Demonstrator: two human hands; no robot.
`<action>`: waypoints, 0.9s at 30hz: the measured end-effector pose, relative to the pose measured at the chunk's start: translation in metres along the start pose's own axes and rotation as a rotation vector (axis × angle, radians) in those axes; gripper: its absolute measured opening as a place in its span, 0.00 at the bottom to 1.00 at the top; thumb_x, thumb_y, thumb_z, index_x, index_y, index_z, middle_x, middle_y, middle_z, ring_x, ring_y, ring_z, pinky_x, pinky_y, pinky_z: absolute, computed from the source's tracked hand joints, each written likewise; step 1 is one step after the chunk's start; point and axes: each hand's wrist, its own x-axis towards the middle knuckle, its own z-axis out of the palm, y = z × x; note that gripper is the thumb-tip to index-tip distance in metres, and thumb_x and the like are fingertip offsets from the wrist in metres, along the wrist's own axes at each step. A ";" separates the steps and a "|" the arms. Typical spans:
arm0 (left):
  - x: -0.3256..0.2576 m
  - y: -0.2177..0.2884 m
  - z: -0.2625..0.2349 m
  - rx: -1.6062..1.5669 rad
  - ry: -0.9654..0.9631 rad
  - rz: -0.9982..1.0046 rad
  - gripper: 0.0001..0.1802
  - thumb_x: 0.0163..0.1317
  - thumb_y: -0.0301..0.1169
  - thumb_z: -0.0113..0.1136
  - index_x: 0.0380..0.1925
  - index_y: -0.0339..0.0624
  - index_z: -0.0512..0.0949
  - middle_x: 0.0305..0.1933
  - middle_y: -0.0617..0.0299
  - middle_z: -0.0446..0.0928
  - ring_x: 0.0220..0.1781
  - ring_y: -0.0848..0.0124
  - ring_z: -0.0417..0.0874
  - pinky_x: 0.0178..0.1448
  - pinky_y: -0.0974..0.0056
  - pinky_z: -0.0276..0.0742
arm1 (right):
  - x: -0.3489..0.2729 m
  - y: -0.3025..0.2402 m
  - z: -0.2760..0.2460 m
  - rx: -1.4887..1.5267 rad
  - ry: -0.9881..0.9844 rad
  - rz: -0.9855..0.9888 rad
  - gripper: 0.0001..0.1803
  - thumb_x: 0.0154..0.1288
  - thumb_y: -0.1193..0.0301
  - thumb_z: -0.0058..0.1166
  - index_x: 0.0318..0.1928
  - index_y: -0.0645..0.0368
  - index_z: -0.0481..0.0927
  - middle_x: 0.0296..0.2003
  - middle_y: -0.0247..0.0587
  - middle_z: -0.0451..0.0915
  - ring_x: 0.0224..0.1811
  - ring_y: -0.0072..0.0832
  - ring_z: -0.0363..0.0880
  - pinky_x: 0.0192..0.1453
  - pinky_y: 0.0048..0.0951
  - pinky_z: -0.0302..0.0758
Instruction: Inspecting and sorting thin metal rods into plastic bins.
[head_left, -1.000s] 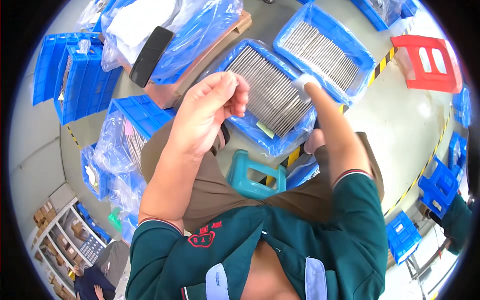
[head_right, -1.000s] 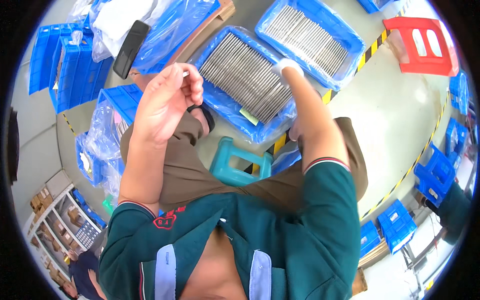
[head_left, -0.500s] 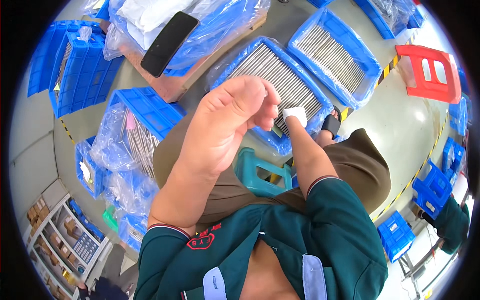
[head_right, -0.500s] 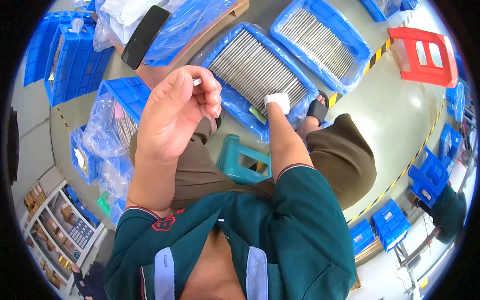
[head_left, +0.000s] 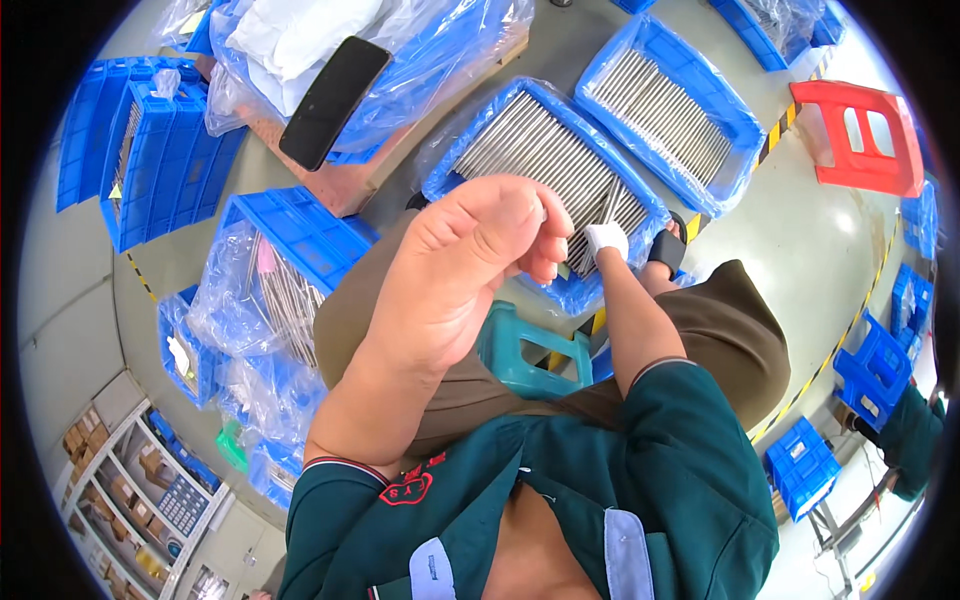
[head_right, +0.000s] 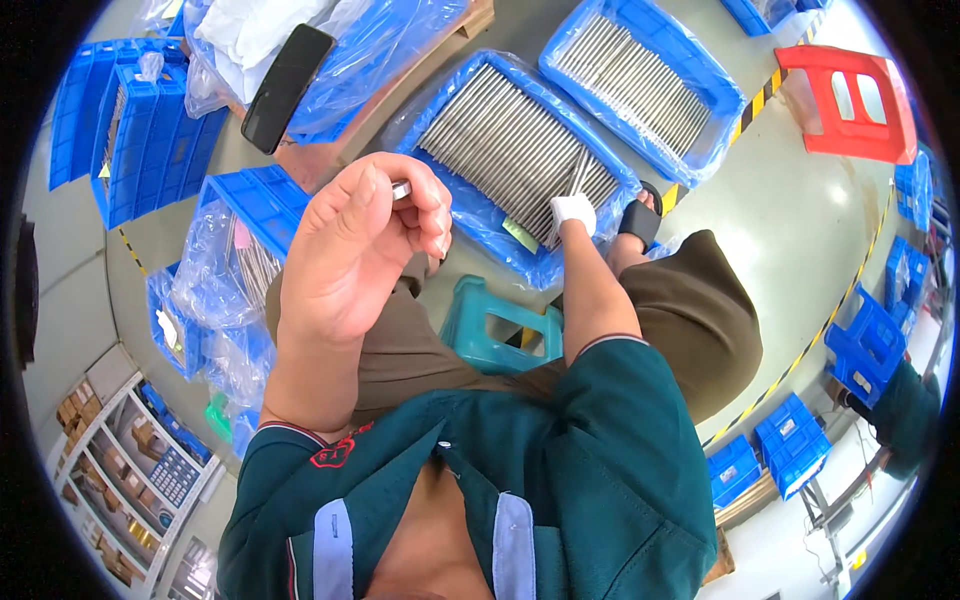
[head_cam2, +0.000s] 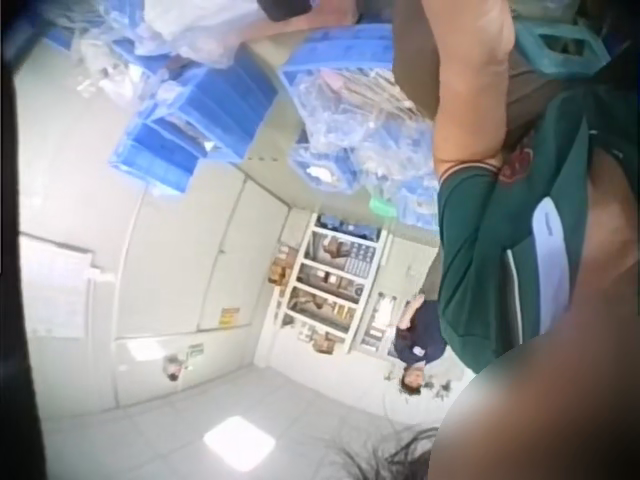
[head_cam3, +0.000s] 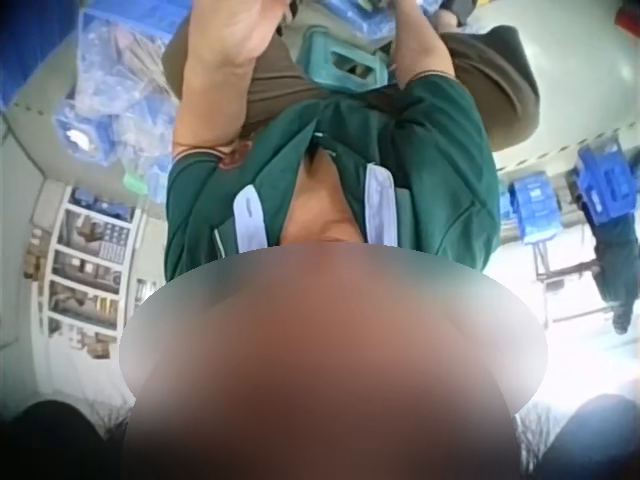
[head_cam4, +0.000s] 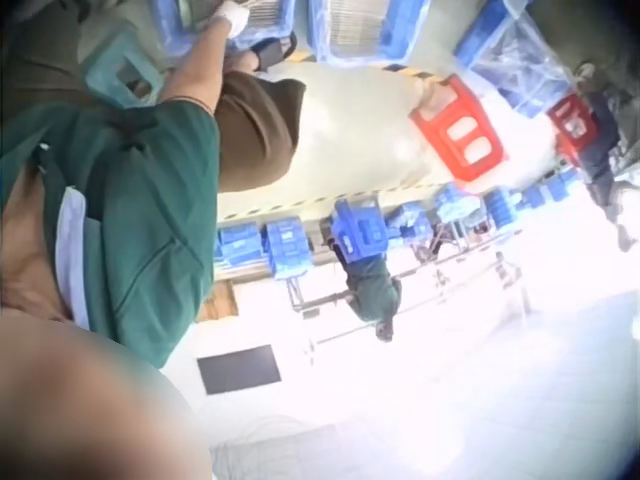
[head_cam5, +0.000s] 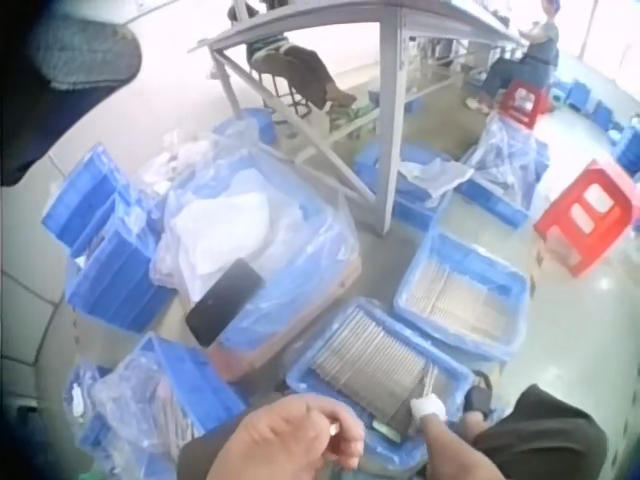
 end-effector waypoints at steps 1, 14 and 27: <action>0.001 0.000 0.000 0.002 0.003 0.009 0.21 0.67 0.45 0.48 0.36 0.34 0.72 0.33 0.56 0.72 0.34 0.72 0.73 0.40 0.69 0.71 | 0.000 0.004 0.002 0.070 -0.005 -0.080 0.21 0.50 0.61 0.49 0.38 0.64 0.81 0.36 0.59 0.80 0.41 0.46 0.80 0.45 0.40 0.76; 0.010 -0.009 -0.003 -0.046 0.061 0.051 0.16 0.66 0.42 0.51 0.35 0.40 0.75 0.31 0.64 0.73 0.32 0.75 0.73 0.38 0.69 0.71 | -0.066 0.010 -0.032 1.066 -0.209 0.151 0.27 0.63 0.47 0.46 0.16 0.52 0.64 0.08 0.32 0.59 0.06 0.25 0.55 0.10 0.27 0.52; 0.026 -0.029 0.000 -0.323 0.281 0.115 0.16 0.63 0.45 0.55 0.35 0.44 0.75 0.29 0.66 0.74 0.31 0.73 0.73 0.37 0.66 0.70 | -0.254 -0.031 -0.233 0.962 -0.251 -0.632 0.08 0.60 0.69 0.53 0.30 0.58 0.71 0.16 0.32 0.72 0.11 0.15 0.63 0.14 0.18 0.58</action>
